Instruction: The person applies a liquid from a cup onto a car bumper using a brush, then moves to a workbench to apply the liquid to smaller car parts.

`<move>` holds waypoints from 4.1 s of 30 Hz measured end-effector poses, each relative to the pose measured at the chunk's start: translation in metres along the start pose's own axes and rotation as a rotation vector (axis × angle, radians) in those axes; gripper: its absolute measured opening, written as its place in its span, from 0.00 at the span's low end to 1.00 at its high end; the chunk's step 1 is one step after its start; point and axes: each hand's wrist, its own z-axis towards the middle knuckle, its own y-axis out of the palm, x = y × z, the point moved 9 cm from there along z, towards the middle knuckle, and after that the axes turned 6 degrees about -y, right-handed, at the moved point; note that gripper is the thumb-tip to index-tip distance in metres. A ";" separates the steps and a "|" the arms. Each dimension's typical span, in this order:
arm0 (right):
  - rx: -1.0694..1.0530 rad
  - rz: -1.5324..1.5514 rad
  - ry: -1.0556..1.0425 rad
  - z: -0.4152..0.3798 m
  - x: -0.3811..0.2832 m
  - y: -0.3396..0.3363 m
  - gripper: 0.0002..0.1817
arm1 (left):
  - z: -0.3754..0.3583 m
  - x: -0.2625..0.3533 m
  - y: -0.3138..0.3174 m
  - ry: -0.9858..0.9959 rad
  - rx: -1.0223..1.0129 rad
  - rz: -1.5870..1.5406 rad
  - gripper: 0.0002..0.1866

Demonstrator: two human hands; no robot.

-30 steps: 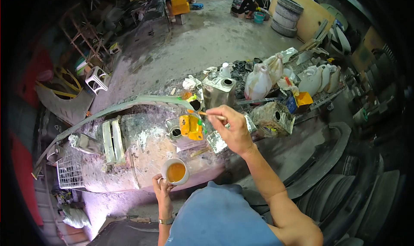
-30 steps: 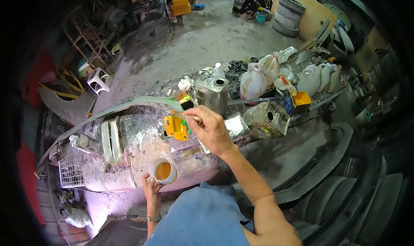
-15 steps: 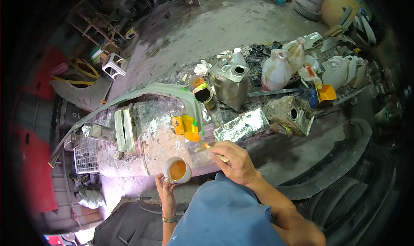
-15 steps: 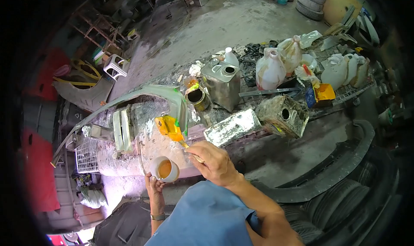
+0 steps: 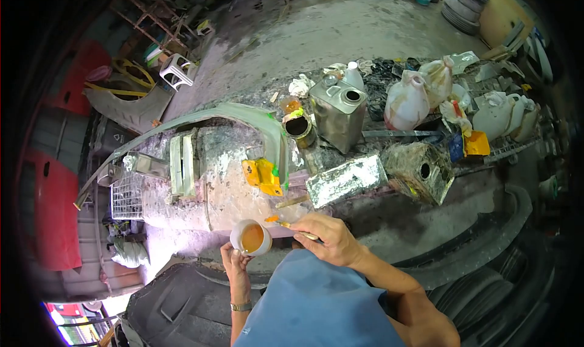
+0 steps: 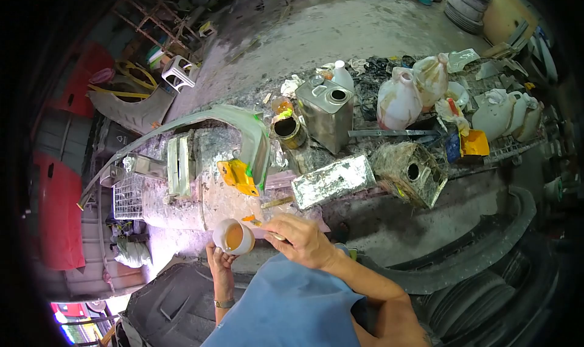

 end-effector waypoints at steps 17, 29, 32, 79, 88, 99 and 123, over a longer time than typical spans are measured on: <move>0.195 -0.034 0.048 0.087 0.013 -0.057 0.07 | -0.009 -0.010 -0.010 -0.024 0.073 0.012 0.18; 0.250 0.739 0.401 0.103 0.078 -0.047 0.09 | -0.012 -0.008 -0.011 -0.008 0.109 -0.021 0.18; 0.268 0.710 0.418 0.107 0.113 -0.041 0.09 | -0.011 -0.005 -0.009 -0.004 0.118 -0.009 0.18; -0.024 0.661 0.415 0.130 0.123 -0.049 0.10 | -0.010 -0.010 -0.003 0.013 0.066 -0.005 0.20; 0.371 0.151 0.050 0.136 0.143 -0.084 0.08 | -0.019 -0.010 -0.010 0.015 0.092 0.032 0.22; 0.220 1.197 0.400 0.043 0.143 -0.041 0.11 | -0.009 0.003 -0.003 0.012 0.086 0.113 0.22; 0.695 0.526 0.427 0.063 0.224 -0.050 0.11 | -0.015 0.011 0.012 0.034 0.087 0.146 0.23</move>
